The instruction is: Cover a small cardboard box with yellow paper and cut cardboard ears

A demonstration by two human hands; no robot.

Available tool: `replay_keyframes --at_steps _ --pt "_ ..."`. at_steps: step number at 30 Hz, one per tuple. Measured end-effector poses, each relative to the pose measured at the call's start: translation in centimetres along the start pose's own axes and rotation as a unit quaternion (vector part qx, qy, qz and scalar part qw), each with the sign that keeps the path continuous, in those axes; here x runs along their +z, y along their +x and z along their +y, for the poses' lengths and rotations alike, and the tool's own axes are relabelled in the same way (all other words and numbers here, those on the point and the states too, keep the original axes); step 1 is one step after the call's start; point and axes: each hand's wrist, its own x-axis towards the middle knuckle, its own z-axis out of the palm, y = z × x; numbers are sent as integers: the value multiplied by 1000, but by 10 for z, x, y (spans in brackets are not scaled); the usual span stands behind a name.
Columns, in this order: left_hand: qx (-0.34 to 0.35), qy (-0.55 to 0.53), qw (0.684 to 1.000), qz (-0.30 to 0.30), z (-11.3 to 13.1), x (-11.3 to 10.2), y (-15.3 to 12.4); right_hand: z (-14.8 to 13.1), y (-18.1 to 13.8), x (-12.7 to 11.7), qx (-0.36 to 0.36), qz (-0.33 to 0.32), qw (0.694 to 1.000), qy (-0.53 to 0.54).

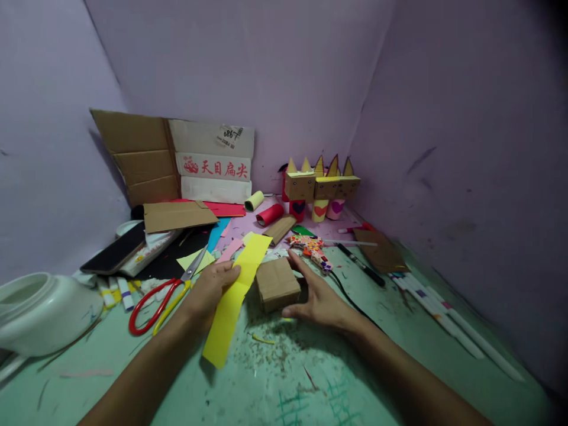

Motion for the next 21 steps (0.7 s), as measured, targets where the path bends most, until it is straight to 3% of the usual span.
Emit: replay_keyframes --at_steps 5,9,12,17,21 --pt "-24 80 993 -84 13 -13 -2 -6 5 -13 -24 88 994 54" --pt "-31 138 978 -154 26 -13 5 -17 12 -20 43 180 964 193" --pt "-40 197 963 -179 35 -3 9 -25 13 -22 74 169 951 247" --pt "-59 252 954 -154 38 7 8 -26 13 -18 71 123 966 215" --pt "-48 278 950 -135 40 6 8 -26 11 -14 58 133 966 216"
